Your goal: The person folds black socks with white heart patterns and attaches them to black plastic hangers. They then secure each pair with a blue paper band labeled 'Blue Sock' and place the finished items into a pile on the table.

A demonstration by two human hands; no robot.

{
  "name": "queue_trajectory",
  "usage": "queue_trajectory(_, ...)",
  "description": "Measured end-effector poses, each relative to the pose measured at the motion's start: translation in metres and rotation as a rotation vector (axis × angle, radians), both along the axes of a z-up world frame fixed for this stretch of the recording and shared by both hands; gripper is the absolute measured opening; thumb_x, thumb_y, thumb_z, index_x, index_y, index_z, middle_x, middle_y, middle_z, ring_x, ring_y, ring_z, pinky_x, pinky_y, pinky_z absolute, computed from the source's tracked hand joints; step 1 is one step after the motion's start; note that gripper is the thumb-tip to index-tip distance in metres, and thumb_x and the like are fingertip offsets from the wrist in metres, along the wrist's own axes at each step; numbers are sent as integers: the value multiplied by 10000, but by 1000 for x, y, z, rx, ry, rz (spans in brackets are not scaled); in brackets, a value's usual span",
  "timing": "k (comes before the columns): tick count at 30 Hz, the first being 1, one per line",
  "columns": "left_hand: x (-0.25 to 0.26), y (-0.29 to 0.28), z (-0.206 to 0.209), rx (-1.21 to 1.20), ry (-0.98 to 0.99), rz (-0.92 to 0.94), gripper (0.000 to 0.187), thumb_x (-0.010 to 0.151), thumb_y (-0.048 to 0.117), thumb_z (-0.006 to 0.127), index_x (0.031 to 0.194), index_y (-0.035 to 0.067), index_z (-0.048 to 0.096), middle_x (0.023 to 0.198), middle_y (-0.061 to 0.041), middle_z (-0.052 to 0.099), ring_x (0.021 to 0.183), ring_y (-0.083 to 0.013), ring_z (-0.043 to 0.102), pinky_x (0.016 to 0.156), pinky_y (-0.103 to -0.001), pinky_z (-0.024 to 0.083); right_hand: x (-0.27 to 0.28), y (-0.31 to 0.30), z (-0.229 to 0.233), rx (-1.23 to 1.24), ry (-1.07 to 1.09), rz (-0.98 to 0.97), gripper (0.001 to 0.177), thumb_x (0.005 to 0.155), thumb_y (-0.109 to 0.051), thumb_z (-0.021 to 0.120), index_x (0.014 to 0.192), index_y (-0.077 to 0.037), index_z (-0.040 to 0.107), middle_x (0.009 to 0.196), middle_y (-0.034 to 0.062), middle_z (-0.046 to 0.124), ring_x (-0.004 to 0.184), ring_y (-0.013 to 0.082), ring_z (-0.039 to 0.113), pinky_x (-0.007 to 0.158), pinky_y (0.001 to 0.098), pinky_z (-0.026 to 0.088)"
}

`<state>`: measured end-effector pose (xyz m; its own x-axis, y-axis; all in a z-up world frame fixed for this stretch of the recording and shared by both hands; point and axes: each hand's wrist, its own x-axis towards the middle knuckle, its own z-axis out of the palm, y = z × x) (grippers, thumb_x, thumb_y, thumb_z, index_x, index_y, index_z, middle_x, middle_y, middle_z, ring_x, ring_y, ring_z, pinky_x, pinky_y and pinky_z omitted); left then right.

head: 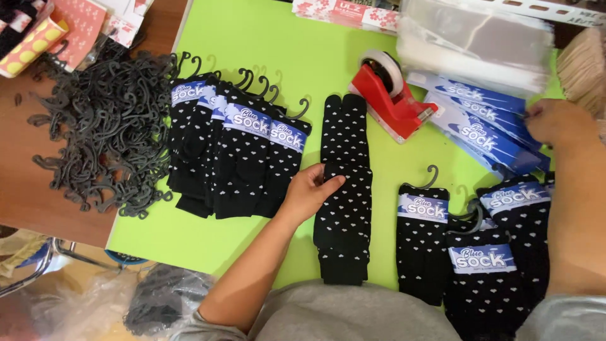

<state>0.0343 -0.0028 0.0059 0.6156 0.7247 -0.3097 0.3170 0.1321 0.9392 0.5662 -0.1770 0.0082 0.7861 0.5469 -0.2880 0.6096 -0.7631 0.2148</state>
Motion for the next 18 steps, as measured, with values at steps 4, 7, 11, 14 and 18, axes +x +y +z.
queue_trajectory(4, 1, -4, 5, -29, 7, 1, 179, 882, 318, 780, 829, 172, 691, 707, 106, 597, 646, -36, 466, 629, -222, 389, -22, -2, 23, 365, 245, -187, 415, 999, -385, 766, 1290, -90, 754, 1119, 194, 748, 850, 391, 707, 643, 522, 570)
queue_trajectory(7, 0, -4, 10, -22, 75, -14, 158, 886, 331, 755, 878, 179, 715, 697, 94, 605, 639, -48, 483, 628, -235, 407, -27, -8, 32, 615, 286, -273, 179, 1015, -124, 758, 1180, -62, 726, 1143, 179, 715, 922, 314, 663, 872, 447, 537)
queue_trajectory(11, 0, -4, 19, -21, 121, -2, 354, 850, 404, 743, 1100, 154, 718, 802, 79, 679, 651, -61, 510, 659, -235, 444, 3, -26, 19, 296, -684, 292, 239, 1111, -310, 617, 966, -129, 675, 831, 112, 702, 707, 318, 719, 572, 413, 560)
queue_trajectory(14, -1, -15, 30, 364, 81, 50, 564, 883, 411, 698, 1336, 83, 631, 1168, -58, 588, 1005, -223, 496, 889, -380, 441, -70, -6, 76, 666, -365, 408, 145, 1170, -113, 644, 1061, -19, 657, 841, 142, 619, 678, 284, 584, 583, 424, 452)
queue_trajectory(18, 7, -34, 69, 694, -222, -105, 642, 951, 322, 691, 1481, 57, 443, 1577, -185, 445, 1479, -386, 427, 1216, -551, 391, -199, 30, 147, 618, 397, 410, 182, 1039, -138, 620, 1194, -109, 712, 1016, 86, 733, 822, 226, 665, 866, 453, 556)
